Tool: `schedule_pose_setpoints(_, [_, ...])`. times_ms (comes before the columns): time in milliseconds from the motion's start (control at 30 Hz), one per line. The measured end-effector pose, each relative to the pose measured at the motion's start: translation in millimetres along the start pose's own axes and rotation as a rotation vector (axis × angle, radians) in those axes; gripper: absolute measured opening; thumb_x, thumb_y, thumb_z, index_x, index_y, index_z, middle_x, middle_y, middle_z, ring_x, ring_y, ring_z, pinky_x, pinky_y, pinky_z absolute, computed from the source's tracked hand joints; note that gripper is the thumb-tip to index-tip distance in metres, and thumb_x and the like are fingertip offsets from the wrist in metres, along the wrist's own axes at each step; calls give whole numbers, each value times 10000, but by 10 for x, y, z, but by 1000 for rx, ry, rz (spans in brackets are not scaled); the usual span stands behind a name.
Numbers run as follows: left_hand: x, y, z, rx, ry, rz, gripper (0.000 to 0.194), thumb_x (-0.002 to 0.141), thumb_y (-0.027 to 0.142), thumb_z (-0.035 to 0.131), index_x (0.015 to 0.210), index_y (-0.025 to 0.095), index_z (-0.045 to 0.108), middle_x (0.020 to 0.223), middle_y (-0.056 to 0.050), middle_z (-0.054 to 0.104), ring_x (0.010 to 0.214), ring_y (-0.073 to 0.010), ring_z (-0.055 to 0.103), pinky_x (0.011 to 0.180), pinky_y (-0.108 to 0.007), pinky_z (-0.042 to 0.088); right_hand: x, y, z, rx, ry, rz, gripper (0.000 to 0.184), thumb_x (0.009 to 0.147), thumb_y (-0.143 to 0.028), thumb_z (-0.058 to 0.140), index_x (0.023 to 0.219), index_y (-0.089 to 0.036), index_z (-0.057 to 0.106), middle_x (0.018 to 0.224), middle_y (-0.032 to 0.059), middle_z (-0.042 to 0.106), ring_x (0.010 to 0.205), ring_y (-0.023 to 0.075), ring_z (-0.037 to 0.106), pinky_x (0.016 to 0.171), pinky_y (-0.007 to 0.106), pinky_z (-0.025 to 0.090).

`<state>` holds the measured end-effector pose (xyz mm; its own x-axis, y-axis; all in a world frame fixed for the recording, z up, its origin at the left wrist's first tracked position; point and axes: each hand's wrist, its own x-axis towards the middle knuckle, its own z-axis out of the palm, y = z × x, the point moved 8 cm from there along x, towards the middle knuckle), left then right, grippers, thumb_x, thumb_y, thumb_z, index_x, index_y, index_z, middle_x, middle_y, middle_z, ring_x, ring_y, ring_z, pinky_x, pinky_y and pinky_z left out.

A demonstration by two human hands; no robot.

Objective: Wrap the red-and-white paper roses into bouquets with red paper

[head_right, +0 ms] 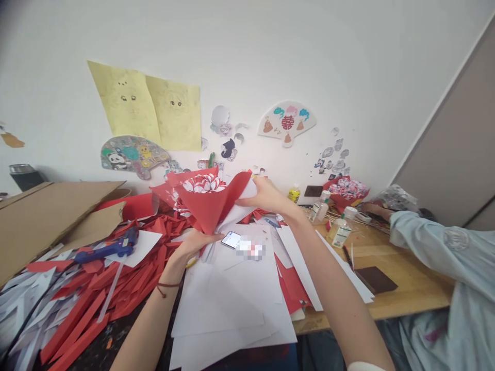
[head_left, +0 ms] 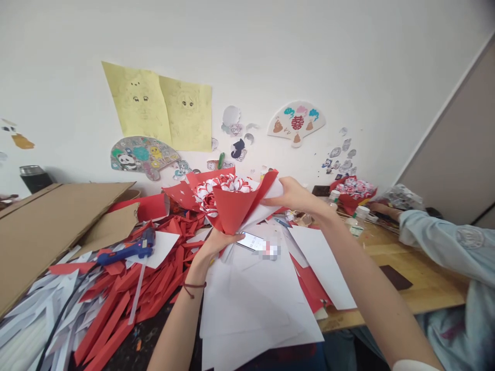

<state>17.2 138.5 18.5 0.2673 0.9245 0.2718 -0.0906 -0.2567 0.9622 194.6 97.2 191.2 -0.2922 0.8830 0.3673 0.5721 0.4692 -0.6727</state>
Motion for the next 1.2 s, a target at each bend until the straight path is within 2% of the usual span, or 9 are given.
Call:
schedule_pose_setpoints(267, [-39, -20, 19, -16, -114, -33, 451, 586, 310, 849, 972, 185, 653, 1066, -101, 704, 1143, -274, 600, 982, -410, 487, 53, 25, 17, 195, -102, -34, 427, 675, -254, 756, 1084, -150, 688, 1031, 67, 712, 938, 259, 671, 826, 396, 570])
schedule_pose_setpoints(600, [-77, 4, 84, -77, -174, -56, 683, 598, 296, 842, 1230, 220, 594, 1313, -111, 614, 1209, -291, 574, 1003, -422, 479, 204, 17, -41, 143, -206, -209, 120, 675, -254, 719, 724, -145, 732, 836, 43, 716, 832, 236, 653, 752, 331, 536])
schedule_pose_setpoints(667, [-73, 55, 58, -84, -116, -17, 634, 626, 313, 828, 1206, 193, 603, 1277, -117, 636, 1201, -284, 576, 1014, -414, 468, 159, 27, -130, 74, -49, -228, 174, 697, -259, 705, 831, -153, 740, 940, 60, 714, 923, 252, 648, 833, 363, 525])
schedule_pose_setpoints(767, [-39, 93, -5, -77, 2, 50, 589, 688, 349, 787, 1215, 177, 588, 1267, -123, 637, 1173, -273, 589, 1017, -407, 458, -206, 113, -265, -76, 561, -204, 555, 677, -247, 744, 1217, -199, 620, 1202, 95, 632, 1146, 272, 567, 1034, 452, 415])
schedule_pose_setpoints(833, [4, 70, -45, -61, 94, 104, 564, 714, 359, 759, 1216, 180, 575, 1272, -116, 631, 1153, -259, 598, 1008, -397, 461, -566, 342, -31, -46, 865, -56, 847, 670, -300, 773, 1424, -216, 397, 1364, 149, 505, 1215, 298, 513, 1053, 508, 387])
schedule_pose_setpoints(867, [27, 44, -60, -47, 142, 132, 534, 719, 358, 748, 1193, 177, 583, 1251, -109, 641, 1136, -252, 605, 998, -390, 466, -669, 498, 215, 17, 880, 32, 958, 656, -344, 793, 1469, -217, 303, 1403, 171, 455, 1218, 312, 509, 1044, 522, 394])
schedule_pose_setpoints(967, [74, -49, -61, 18, 263, 215, 398, 728, 355, 709, 1066, 164, 625, 1075, -72, 703, 1058, -232, 631, 960, -373, 484, -611, 931, 1218, 299, 499, 240, 1156, 555, -418, 853, 1489, -197, 209, 1426, 205, 410, 1203, 346, 521, 991, 530, 449])
schedule_pose_setpoints(1033, [69, -85, -33, 84, 314, 268, 349, 743, 364, 681, 1024, 162, 639, 999, -63, 716, 1040, -234, 633, 967, -381, 478, -472, 1035, 1675, 487, 335, 251, 1090, 551, -407, 857, 1453, -203, 279, 1397, 185, 456, 1212, 334, 526, 996, 509, 457])
schedule_pose_setpoints(1200, [5, -10, 30, 398, 363, 341, 315, 841, 300, 537, 1101, 145, 625, 1079, -109, 691, 1145, -275, 568, 1028, -440, 417, -67, 921, 1855, 745, 244, 69, 725, 584, -338, 853, 1227, -189, 553, 1296, 112, 589, 1263, 288, 505, 1117, 458, 355])
